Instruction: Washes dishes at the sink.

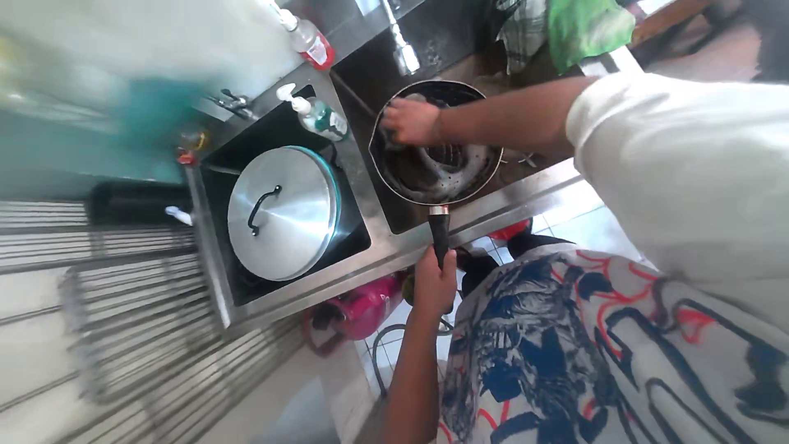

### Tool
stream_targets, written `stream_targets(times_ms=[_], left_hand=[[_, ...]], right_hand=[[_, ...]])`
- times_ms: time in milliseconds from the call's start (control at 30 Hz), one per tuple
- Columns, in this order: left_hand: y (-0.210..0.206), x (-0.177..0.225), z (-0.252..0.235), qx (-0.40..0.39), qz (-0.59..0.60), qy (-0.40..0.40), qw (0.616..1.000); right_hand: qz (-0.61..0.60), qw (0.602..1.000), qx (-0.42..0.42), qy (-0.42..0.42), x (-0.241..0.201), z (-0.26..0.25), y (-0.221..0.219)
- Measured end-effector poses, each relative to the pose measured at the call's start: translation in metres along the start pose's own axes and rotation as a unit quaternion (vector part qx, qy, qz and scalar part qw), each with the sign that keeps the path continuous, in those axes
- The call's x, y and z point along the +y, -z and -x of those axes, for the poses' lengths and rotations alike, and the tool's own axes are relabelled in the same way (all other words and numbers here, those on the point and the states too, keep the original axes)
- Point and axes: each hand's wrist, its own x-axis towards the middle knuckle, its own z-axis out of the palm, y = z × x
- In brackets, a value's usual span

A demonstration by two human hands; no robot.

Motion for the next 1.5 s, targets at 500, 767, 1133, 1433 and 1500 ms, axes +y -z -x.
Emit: stream_targets(times_ms=[500, 767, 1133, 1433, 1500], left_hand=[[-0.010, -0.004, -0.003, 0.019, -0.008, 0.005, 1.000], [-0.012, 0.013, 0.005, -0.001, -0.109, 0.044, 0.993], [0.002, 0.012, 0.013, 0.030, -0.027, 0.020, 0.999], [0.001, 0.027, 0.017, -0.016, -0.044, 0.007, 0.999], [0.001, 0.024, 0.016, 0.002, -0.036, 0.006, 0.999]], right_hand=[[-0.337, 0.855, -0.288, -0.268, -0.069, 0.048, 0.015], [-0.559, 0.709, -0.024, -0.430, -0.065, -0.017, 0.005], [-0.056, 0.916, -0.355, -0.179, -0.025, 0.050, 0.050], [-0.038, 0.987, -0.040, 0.148, 0.001, -0.004, 0.051], [0.000, 0.990, -0.057, 0.130, -0.004, -0.007, 0.052]])
